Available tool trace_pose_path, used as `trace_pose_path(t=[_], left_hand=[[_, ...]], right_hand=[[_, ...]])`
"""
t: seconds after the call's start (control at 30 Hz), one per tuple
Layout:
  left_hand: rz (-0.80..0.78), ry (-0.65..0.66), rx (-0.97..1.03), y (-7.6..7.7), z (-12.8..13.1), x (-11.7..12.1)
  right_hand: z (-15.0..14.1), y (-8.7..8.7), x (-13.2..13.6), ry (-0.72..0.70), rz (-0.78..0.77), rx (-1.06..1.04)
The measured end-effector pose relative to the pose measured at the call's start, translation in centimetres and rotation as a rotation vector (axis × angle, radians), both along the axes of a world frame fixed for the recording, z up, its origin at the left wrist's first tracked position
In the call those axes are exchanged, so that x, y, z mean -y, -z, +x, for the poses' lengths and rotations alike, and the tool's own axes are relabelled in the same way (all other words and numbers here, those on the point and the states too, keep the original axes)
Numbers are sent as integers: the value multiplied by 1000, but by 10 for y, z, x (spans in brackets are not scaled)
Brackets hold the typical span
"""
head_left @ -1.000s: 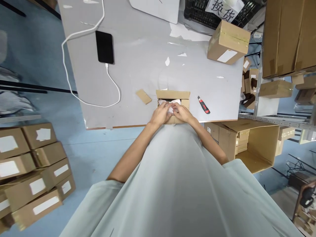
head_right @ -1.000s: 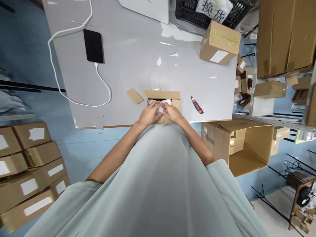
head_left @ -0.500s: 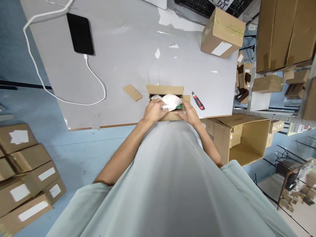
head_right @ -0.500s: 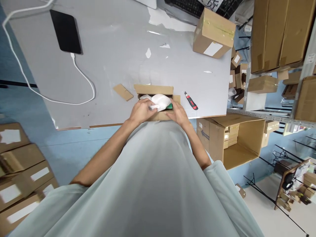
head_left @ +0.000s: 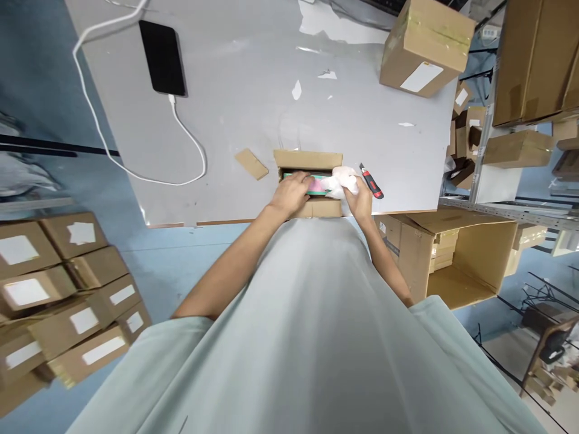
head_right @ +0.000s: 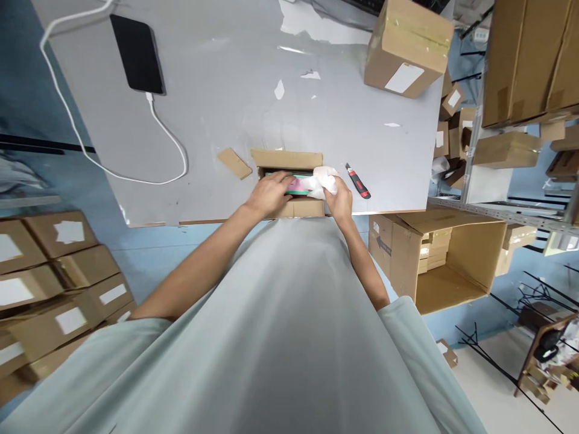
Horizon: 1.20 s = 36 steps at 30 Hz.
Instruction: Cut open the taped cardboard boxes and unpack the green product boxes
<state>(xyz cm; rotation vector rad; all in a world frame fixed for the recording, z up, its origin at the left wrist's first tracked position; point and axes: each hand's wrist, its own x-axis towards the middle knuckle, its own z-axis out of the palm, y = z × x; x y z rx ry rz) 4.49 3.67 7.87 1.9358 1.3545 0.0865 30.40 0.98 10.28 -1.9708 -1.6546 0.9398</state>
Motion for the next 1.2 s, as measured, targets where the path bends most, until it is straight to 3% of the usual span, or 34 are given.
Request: trace_pose_path(t=[0.13, 0.3, 0.43, 0.63, 1.03, 1.2], left_hand=[[-28, 166, -165, 3, 32, -16], [-42, 214, -282, -9, 51, -22], [-13, 187, -288, -31, 42, -16], [-5, 31, -209, -68, 17, -6], [26, -105, -125, -110, -23, 21], [38, -108, -69, -116, -25, 17]], right_hand=[[-8, -6, 0, 6, -81, 18], [-5, -7, 0, 34, -130, -24], [6, 0, -4, 156, -83, -214], [18, -1, -15, 250, -96, -494], [27, -14, -29, 99, -4, -315], [23, -19, -32, 72, 20, -185]])
